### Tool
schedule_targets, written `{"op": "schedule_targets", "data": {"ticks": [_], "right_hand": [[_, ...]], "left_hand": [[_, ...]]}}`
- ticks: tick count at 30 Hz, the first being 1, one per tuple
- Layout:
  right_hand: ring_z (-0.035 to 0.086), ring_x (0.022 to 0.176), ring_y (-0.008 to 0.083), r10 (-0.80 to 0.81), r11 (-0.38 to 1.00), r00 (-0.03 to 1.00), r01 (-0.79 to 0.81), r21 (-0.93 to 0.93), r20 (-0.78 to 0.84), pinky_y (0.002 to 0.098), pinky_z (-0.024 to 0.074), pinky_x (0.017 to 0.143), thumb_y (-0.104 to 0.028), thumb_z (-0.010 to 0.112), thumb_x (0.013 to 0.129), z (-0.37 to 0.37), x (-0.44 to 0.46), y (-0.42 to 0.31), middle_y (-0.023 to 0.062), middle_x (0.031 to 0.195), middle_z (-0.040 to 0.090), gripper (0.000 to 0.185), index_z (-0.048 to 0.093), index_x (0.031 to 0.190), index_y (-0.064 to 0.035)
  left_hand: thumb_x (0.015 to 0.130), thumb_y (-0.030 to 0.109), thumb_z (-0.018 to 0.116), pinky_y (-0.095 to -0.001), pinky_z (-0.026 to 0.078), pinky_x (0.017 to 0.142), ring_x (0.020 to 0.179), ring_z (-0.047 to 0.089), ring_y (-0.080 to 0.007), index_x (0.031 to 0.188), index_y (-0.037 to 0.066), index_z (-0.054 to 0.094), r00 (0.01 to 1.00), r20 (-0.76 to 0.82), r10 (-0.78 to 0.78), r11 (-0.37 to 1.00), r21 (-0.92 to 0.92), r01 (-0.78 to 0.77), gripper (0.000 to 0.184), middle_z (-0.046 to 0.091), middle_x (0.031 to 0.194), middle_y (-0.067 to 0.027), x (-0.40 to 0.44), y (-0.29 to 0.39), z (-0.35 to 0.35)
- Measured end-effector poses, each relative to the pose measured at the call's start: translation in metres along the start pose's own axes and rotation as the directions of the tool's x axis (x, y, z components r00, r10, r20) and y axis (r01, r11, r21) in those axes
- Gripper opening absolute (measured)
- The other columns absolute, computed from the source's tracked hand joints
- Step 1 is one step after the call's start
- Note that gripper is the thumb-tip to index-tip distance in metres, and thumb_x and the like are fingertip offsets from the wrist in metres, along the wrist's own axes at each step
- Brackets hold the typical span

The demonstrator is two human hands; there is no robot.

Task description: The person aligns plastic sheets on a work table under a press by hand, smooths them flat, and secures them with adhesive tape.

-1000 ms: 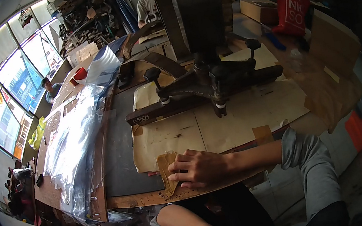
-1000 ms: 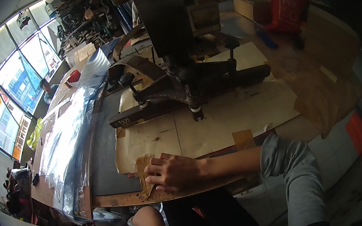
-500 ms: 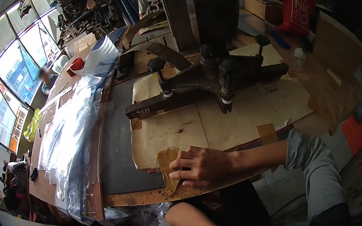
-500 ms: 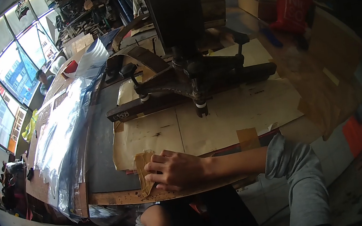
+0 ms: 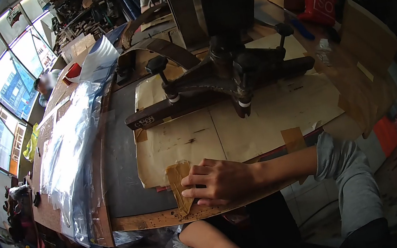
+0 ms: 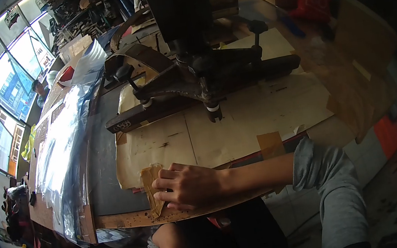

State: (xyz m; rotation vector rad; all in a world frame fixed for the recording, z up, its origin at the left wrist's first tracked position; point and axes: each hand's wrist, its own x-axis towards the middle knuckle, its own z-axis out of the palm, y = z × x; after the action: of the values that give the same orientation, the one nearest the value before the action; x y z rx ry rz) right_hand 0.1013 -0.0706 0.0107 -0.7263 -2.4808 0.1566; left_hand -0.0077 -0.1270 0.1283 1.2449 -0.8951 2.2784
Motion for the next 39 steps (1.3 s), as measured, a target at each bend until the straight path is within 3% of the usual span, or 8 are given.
{"op": "schedule_targets", "data": {"ticks": [3,13,15,18,22,27,33,39], "right_hand": [[0.055,0.107,0.0241,-0.004,1.000,1.000,0.004,0.001,-0.007,0.0383,0.0437,0.092,-0.028,0.062,0.090,0.000,0.000,0.001,0.0118,0.116,0.058,0.034,0.061,0.115,-0.0050],[0.055,0.108,0.0245,-0.002,1.000,1.000,0.002,-0.016,-0.017,0.0383,0.0451,0.091,-0.028,0.064,0.088,0.000,0.000,-0.001,0.0122,0.115,0.059,0.035,0.062,0.114,-0.0039],[0.055,0.108,0.0245,-0.009,1.000,1.000,0.009,-0.012,-0.008,0.0384,0.0452,0.091,-0.028,0.064,0.088,0.000,0.000,0.001,0.0122,0.115,0.059,0.035,0.062,0.114,-0.0039],[0.055,0.108,0.0242,-0.009,1.000,1.000,0.008,-0.006,-0.015,0.0381,0.0453,0.091,-0.027,0.064,0.088,0.000,0.000,0.000,0.0122,0.116,0.059,0.035,0.062,0.114,-0.0037],[0.055,0.109,0.0236,-0.009,1.000,1.000,0.009,-0.026,0.006,0.0385,0.0440,0.093,-0.027,0.061,0.090,0.000,-0.002,0.000,0.0127,0.118,0.058,0.035,0.061,0.116,-0.0035],[0.056,0.112,0.0261,-0.089,0.991,0.996,0.087,0.105,0.011,0.0410,0.0434,0.097,-0.025,0.061,0.087,-0.019,-0.010,0.007,0.0148,0.118,0.058,0.040,0.058,0.119,-0.0007],[0.058,0.109,0.0293,-0.139,0.989,0.981,0.143,-0.025,0.135,0.0418,0.0453,0.097,-0.024,0.059,0.088,-0.017,-0.024,0.009,0.0146,0.113,0.060,0.043,0.055,0.124,-0.0005],[0.057,0.120,0.0198,-0.053,0.987,0.997,0.044,0.152,0.054,0.0377,0.0446,0.101,-0.016,0.060,0.091,-0.017,-0.020,0.018,0.0091,0.130,0.059,0.033,0.060,0.122,-0.0044]], "left_hand": [[0.090,-0.001,0.050,-0.0365,0.044,0.098,0.105,0.053,-0.0220,0.098,-0.001,0.051,0.957,-0.191,0.219,0.976,0.038,-0.215,0.009,0.050,0.101,-0.0092,-0.005,-0.006,0.007],[0.084,-0.004,0.055,-0.0389,0.045,0.102,0.102,0.052,-0.0236,0.098,-0.003,0.052,1.000,0.006,0.002,0.995,-0.098,-0.002,0.015,0.049,0.103,-0.0110,0.002,0.020,-0.011],[0.082,-0.004,0.057,-0.0374,0.048,0.097,0.098,0.052,-0.0217,0.098,-0.002,0.052,0.973,-0.085,0.213,0.977,0.027,-0.211,0.018,0.049,0.102,-0.0095,-0.007,-0.004,0.008],[0.080,-0.003,0.060,-0.0349,0.049,0.094,0.092,0.051,-0.0209,0.100,-0.001,0.053,0.976,-0.002,0.218,0.945,-0.250,-0.212,0.021,0.048,0.099,-0.0079,-0.005,-0.008,0.000],[0.077,0.003,0.067,-0.0347,0.048,0.101,0.098,0.047,-0.0217,0.111,0.008,0.056,0.952,0.306,0.005,0.989,-0.145,0.042,0.036,0.046,0.102,-0.0051,-0.027,0.005,-0.029],[0.077,0.017,0.059,-0.0266,0.051,0.067,0.078,0.055,-0.0134,0.090,0.011,0.055,0.477,0.875,0.088,0.992,-0.031,-0.125,0.015,0.052,0.087,-0.0027,-0.032,-0.038,-0.083],[0.079,0.019,0.058,-0.0205,0.047,0.064,0.084,0.055,-0.0065,0.101,0.016,0.050,-0.115,0.975,0.191,0.851,-0.222,-0.476,0.024,0.048,0.092,0.0014,-0.037,-0.091,-0.149],[0.078,0.014,0.070,-0.0238,0.047,0.051,0.054,0.056,-0.0128,0.084,0.005,0.060,0.213,0.930,-0.298,0.595,0.356,-0.721,0.015,0.061,0.072,-0.0038,0.029,-0.173,-0.245]]}}
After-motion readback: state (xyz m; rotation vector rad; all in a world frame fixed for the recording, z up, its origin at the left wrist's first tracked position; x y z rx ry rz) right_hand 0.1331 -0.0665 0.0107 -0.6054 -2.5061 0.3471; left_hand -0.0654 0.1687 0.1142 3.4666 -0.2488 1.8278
